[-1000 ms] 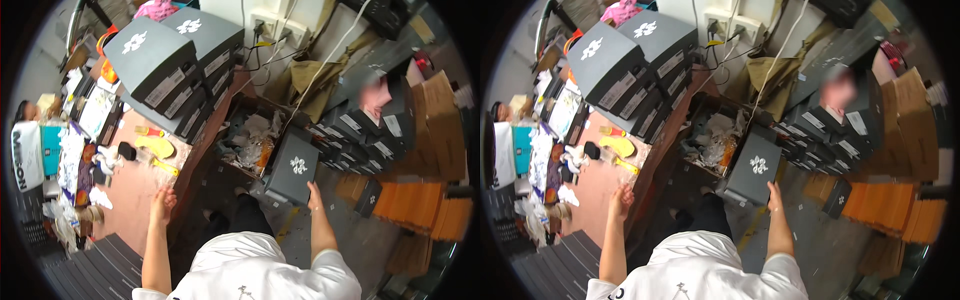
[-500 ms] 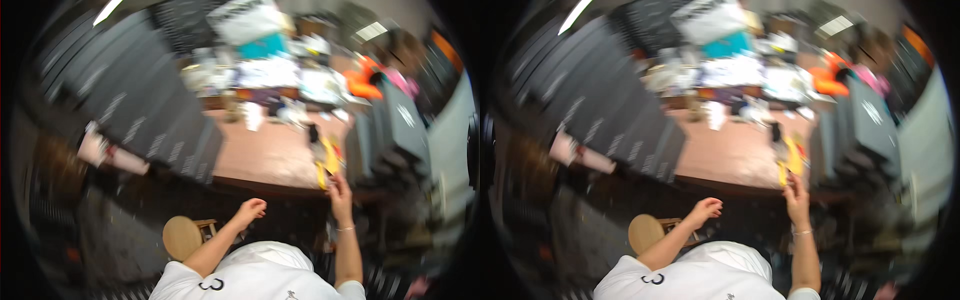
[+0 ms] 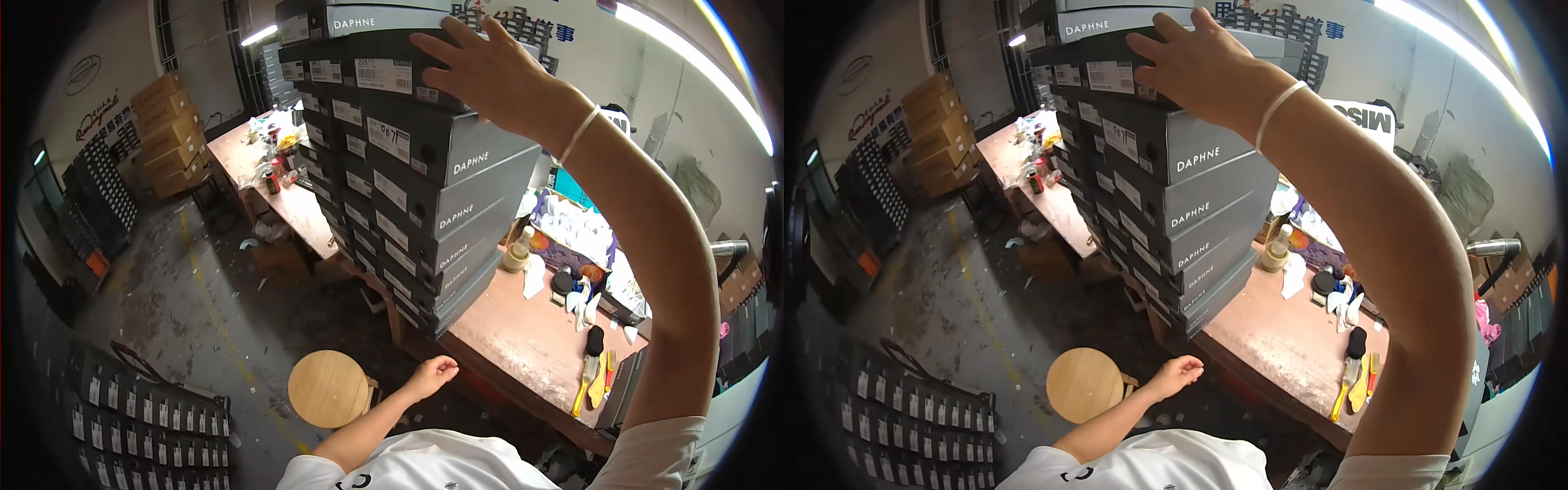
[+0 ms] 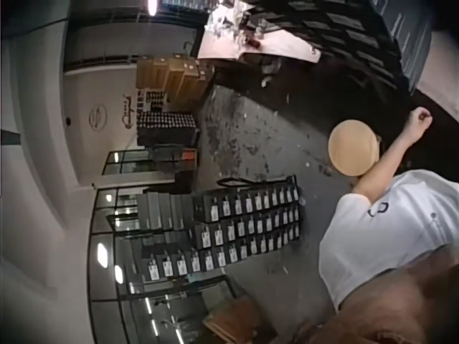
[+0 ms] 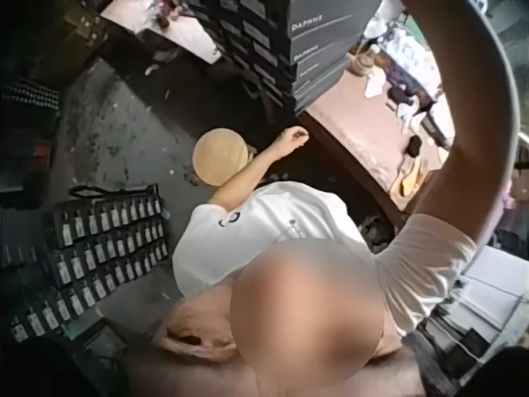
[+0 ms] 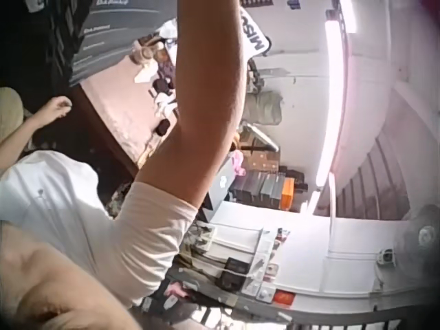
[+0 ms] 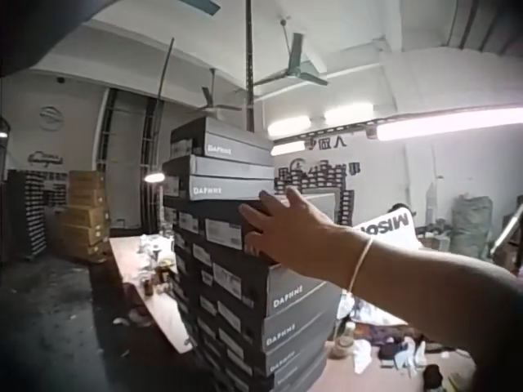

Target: Wrap shoes in tissue paper and place them into shoe boxes for shipping.

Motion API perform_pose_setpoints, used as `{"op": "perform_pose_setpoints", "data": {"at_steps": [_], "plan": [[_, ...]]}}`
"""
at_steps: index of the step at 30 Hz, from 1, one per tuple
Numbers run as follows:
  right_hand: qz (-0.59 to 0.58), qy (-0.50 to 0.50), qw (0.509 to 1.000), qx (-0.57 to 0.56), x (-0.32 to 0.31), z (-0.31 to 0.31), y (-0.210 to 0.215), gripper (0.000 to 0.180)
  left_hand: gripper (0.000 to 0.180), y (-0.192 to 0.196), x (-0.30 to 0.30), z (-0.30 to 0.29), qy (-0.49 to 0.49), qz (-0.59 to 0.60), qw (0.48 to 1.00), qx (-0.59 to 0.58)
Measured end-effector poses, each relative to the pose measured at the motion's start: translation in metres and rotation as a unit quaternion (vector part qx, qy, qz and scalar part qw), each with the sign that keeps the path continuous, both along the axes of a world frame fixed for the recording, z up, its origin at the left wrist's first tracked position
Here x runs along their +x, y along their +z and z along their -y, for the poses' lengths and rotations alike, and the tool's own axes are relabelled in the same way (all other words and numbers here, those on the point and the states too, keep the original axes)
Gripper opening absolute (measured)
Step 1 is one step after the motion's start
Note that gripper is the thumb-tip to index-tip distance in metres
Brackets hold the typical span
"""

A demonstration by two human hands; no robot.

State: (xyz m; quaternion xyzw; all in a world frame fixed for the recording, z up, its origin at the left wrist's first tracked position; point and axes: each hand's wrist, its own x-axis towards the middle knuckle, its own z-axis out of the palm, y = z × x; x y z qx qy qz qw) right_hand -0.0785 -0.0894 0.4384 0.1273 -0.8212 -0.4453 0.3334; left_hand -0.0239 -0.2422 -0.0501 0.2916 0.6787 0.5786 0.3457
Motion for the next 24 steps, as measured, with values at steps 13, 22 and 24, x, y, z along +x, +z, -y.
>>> {"op": "perform_pose_setpoints", "data": {"at_steps": [13,22,24], "plan": [[-0.146,0.133,0.969,-0.148,0.260,-0.127,-0.169,0.047,0.050,0.084,-0.018,-0.130,-0.140,0.092,0.946,0.276],[0.075,0.071,0.734,-0.671,0.332,-0.140,-0.427,0.031,0.059,-0.057,-0.018,-0.225,0.021,0.396,0.916,0.058],[0.006,-0.052,0.630,-0.775,0.327,-0.162,-0.488,0.043,0.047,-0.099,-0.014,-0.244,0.045,0.193,0.975,-0.104]]}}
